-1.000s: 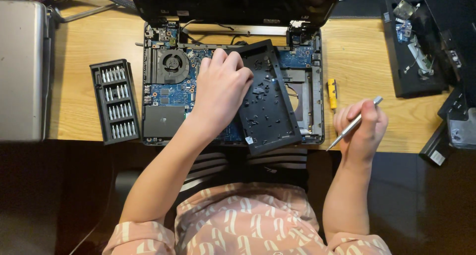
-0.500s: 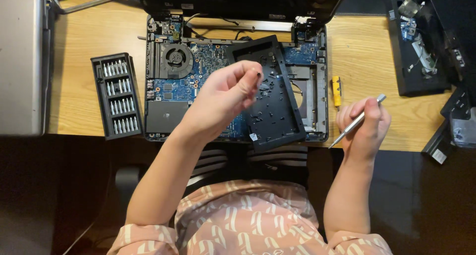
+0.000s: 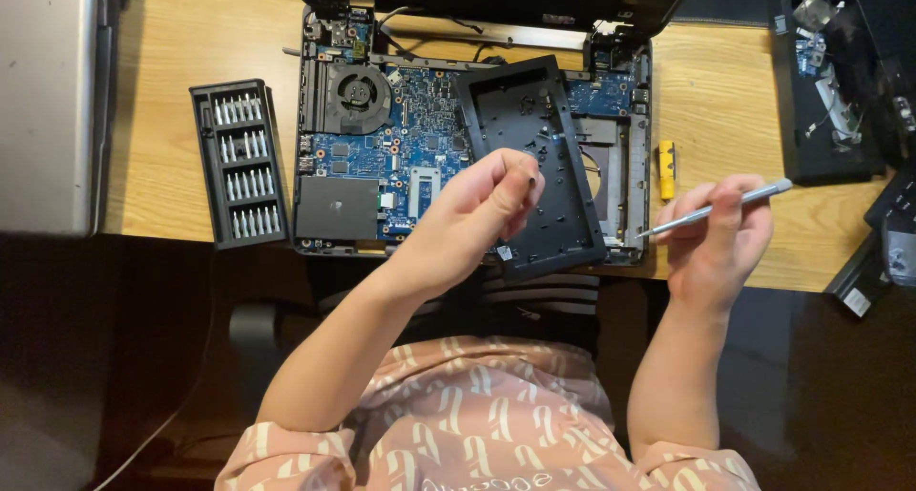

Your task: Repairing a laptop by manipulating internal components like the motherboard and thermal shield using a screwdriver and tweezers.

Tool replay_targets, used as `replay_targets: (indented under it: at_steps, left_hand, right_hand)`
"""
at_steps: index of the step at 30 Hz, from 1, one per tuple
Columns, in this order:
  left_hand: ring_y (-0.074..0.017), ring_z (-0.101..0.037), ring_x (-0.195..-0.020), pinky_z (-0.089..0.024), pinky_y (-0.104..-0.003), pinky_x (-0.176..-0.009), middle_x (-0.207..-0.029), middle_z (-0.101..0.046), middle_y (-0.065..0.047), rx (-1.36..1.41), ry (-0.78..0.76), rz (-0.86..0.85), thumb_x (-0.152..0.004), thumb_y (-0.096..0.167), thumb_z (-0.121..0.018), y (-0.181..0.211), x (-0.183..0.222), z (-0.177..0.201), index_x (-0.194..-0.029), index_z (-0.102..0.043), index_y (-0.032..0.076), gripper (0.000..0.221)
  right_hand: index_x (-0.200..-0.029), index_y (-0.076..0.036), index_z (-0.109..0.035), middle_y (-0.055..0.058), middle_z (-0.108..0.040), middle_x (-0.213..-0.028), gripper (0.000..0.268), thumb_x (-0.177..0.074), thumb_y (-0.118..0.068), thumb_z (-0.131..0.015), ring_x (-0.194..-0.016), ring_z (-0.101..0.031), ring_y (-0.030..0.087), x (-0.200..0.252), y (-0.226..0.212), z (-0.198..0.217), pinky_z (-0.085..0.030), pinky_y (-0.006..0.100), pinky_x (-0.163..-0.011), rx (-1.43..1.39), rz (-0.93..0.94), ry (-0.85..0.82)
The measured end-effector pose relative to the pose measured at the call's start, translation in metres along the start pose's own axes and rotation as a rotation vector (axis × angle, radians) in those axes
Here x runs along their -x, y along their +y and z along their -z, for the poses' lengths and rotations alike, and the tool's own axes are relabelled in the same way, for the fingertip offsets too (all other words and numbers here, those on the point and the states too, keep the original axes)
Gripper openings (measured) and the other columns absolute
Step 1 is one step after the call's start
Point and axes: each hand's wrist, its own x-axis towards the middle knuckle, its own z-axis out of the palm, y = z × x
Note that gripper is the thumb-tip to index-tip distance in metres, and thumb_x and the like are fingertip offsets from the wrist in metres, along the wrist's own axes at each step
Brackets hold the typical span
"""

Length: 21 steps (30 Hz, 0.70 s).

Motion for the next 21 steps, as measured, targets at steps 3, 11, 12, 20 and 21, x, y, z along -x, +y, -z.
replay_targets:
  at_steps: [3, 11, 12, 20, 21]
  left_hand:
    - [-0.0046, -0.042, -0.087, -0.040, -0.020, -0.078, -0.096, -0.047, 0.005, -0.252, 0.103, -0.094, -0.114, 0.030, -0.051, -0.016, 0.010, -0.006, -0.112, -0.054, 0.006, 0.024]
    - [-0.0036, -0.047, -0.093, -0.042, -0.019, -0.083, -0.100, -0.052, 0.005, -0.246, 0.184, -0.107, -0.111, 0.019, -0.056, -0.026, 0.022, -0.013, -0.115, -0.056, 0.003, 0.016]
    - [-0.0036, -0.047, -0.092, -0.042, -0.019, -0.083, -0.100, -0.052, 0.005, -0.255, 0.184, -0.101, -0.111, 0.019, -0.056, -0.024, 0.024, -0.014, -0.115, -0.056, 0.003, 0.016]
    - [-0.0029, -0.049, -0.093, -0.044, -0.019, -0.083, -0.101, -0.054, 0.005, -0.250, 0.180, -0.098, -0.110, 0.018, -0.058, -0.024, 0.029, -0.015, -0.115, -0.056, 0.004, 0.015]
    - [-0.0029, -0.049, -0.092, -0.043, -0.019, -0.082, -0.100, -0.054, 0.005, -0.247, 0.184, -0.100, -0.110, 0.018, -0.058, -0.025, 0.029, -0.015, -0.114, -0.057, 0.004, 0.015]
  right_hand:
    - [-0.108, -0.006, -0.051, 0.012, -0.058, -0.075, 0.032, -0.113, -0.033, -0.067, -0.062, -0.057, 0.020, 0.010, -0.012, -0.024, -0.051, 0.033, -0.058, 0.031, 0.051, -0.028]
    - [-0.107, 0.004, -0.062, 0.022, -0.072, -0.096, 0.044, -0.111, -0.039, -0.070, -0.082, -0.074, 0.026, 0.042, -0.029, -0.073, -0.060, 0.033, -0.071, 0.201, 0.192, -0.161]
    - [-0.107, 0.004, -0.063, 0.022, -0.073, -0.097, 0.045, -0.110, -0.040, -0.069, -0.082, -0.074, 0.025, 0.043, -0.029, -0.076, -0.060, 0.033, -0.072, 0.225, 0.196, -0.171]
    - [-0.107, 0.003, -0.063, 0.021, -0.073, -0.098, 0.045, -0.109, -0.042, -0.069, -0.081, -0.074, 0.024, 0.047, -0.030, -0.081, -0.060, 0.032, -0.070, 0.213, 0.204, -0.176]
    - [-0.106, 0.003, -0.063, 0.022, -0.073, -0.097, 0.045, -0.109, -0.042, -0.070, -0.081, -0.074, 0.025, 0.047, -0.030, -0.081, -0.060, 0.033, -0.069, 0.212, 0.202, -0.172]
